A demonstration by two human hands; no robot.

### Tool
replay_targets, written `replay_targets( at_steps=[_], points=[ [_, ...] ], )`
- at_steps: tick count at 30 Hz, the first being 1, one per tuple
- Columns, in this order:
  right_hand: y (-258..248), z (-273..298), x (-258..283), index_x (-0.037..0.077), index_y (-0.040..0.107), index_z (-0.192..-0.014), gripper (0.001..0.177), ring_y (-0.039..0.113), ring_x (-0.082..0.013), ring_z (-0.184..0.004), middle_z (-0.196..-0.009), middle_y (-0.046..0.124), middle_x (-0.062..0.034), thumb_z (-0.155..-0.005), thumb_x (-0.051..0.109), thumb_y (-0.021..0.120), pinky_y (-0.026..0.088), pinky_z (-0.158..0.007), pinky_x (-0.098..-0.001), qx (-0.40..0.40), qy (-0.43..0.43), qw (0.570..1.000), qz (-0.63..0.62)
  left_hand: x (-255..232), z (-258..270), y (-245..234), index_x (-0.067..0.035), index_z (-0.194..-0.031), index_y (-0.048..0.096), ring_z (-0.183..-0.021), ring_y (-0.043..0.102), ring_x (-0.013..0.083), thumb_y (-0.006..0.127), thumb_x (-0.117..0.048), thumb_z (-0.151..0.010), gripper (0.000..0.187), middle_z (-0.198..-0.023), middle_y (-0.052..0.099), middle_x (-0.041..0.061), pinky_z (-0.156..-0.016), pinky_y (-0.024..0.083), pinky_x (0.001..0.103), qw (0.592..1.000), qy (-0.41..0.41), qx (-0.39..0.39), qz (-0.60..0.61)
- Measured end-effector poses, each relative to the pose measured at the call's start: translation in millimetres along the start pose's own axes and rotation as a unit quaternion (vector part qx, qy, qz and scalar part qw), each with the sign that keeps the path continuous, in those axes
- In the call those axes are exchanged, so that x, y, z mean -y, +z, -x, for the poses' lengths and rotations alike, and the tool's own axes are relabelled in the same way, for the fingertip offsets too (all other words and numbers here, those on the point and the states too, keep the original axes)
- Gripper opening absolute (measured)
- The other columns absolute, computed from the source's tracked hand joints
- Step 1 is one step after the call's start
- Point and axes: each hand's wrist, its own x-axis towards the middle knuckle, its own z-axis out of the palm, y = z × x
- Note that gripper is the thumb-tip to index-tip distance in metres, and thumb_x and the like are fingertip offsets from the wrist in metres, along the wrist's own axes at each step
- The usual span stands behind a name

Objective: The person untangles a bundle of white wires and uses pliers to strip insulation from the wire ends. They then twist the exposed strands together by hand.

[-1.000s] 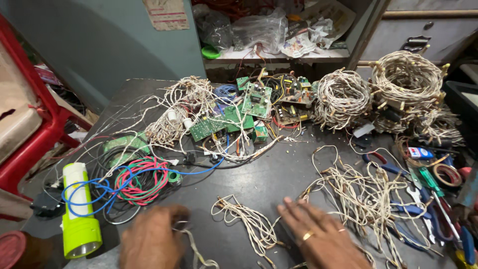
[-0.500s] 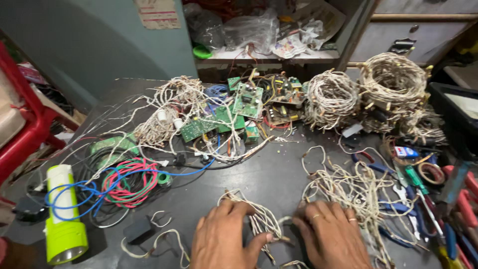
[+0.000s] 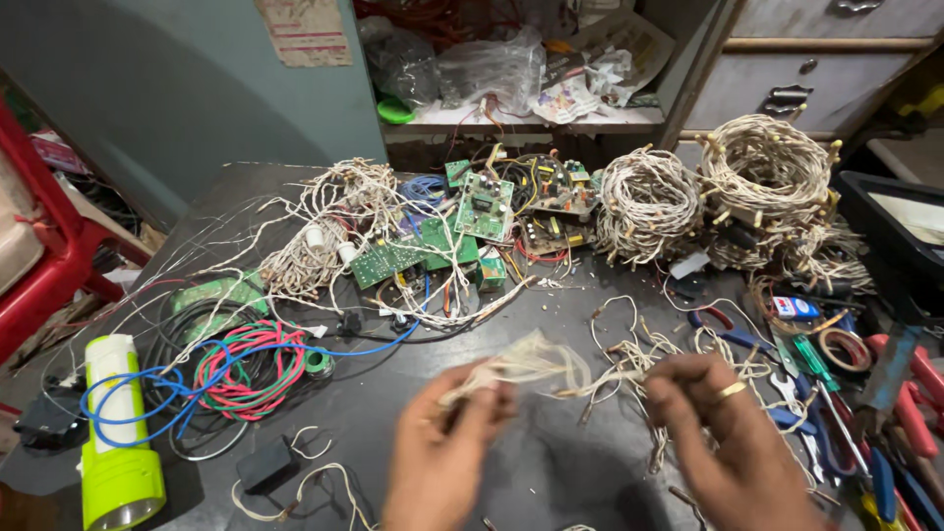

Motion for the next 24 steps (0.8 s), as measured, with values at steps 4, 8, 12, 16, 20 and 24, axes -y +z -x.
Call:
replay_targets(
  at_steps=[4, 8, 12, 16, 20, 24],
  points=[
    [-25.9, -17.6, 13.9, 0.003, 0.059, -0.115, 0.02, 0.066, -0.0137, -0.088, -0.092, 0.07, -0.0069, -0.1, 0.015, 0.059, 0.053, -0.074, -0.0274, -0.086, 0.026, 0.993, 0.078, -27.5, -9.3, -27.9, -0.006, -0.117, 0.075, -0.085, 0.073, 0.0123, 0.066, -0.017, -0.091, 0.029, -0.099, 0.08, 0.005, -0.073, 0.057, 0.028, 0.992, -0.025, -0.12, -0.01],
    [-40.6, -22.6, 32.1, 0.009, 0.064, -0.121, 0.024, 0.072, -0.0234, -0.09, -0.098, 0.075, -0.0146, -0.102, 0.023, 0.062, 0.054, -0.079, -0.0354, -0.123, 0.141, 0.943, 0.276, -33.9, -10.5, -40.3, -0.006, -0.119, 0.075, -0.085, 0.069, 0.0087, 0.074, -0.015, -0.087, 0.034, -0.101, 0.078, 0.004, -0.072, 0.054, 0.025, 0.986, 0.055, -0.157, -0.031],
    [-51.3, -22.7, 40.6, 0.025, 0.075, -0.12, 0.026, 0.073, -0.0283, -0.105, -0.114, 0.08, -0.0056, -0.097, 0.034, 0.067, 0.054, -0.094, -0.0415, -0.069, 0.131, 0.834, 0.532, -24.0, -1.0, -37.0, -0.007, -0.134, 0.074, -0.076, 0.058, 0.015, 0.082, -0.012, -0.094, 0.041, -0.091, 0.079, 0.014, -0.064, 0.045, 0.031, 0.98, 0.081, -0.13, -0.127],
    [-35.7, -14.3, 32.8, 0.018, 0.074, -0.118, 0.038, 0.064, -0.0283, -0.118, -0.125, 0.073, -0.0089, -0.082, 0.028, 0.072, 0.042, -0.107, -0.0487, -0.087, -0.114, 0.886, 0.442, -21.2, 10.5, 4.2, -0.007, -0.111, 0.082, -0.092, 0.077, 0.0153, 0.076, -0.018, -0.087, 0.027, -0.099, 0.086, 0.01, -0.083, 0.058, 0.029, 0.97, 0.125, -0.097, -0.183],
    [7.5, 1.9, 26.4, 0.015, 0.075, -0.125, 0.047, 0.062, -0.0207, -0.119, -0.123, 0.071, -0.0073, -0.08, 0.026, 0.076, 0.046, -0.104, -0.0367, 0.034, 0.029, 0.991, 0.127, -16.9, 28.0, 28.7, -0.013, -0.116, 0.081, -0.113, 0.074, 0.0221, 0.074, -0.015, -0.086, 0.031, -0.112, 0.082, 0.015, -0.095, 0.056, 0.033, 0.939, 0.187, 0.002, -0.29],
    [29.6, 7.4, 11.7, 0.01, 0.077, -0.119, 0.035, 0.062, -0.0243, -0.127, -0.128, 0.07, -0.0122, -0.088, 0.027, 0.076, 0.044, -0.112, -0.0376, 0.144, 0.061, 0.988, 0.005, -9.7, 31.9, 37.1, -0.015, -0.123, 0.081, -0.121, 0.068, 0.0262, 0.071, -0.01, -0.082, 0.042, -0.126, 0.075, 0.018, -0.099, 0.054, 0.035, 0.926, 0.191, 0.078, -0.316]
  ],
)
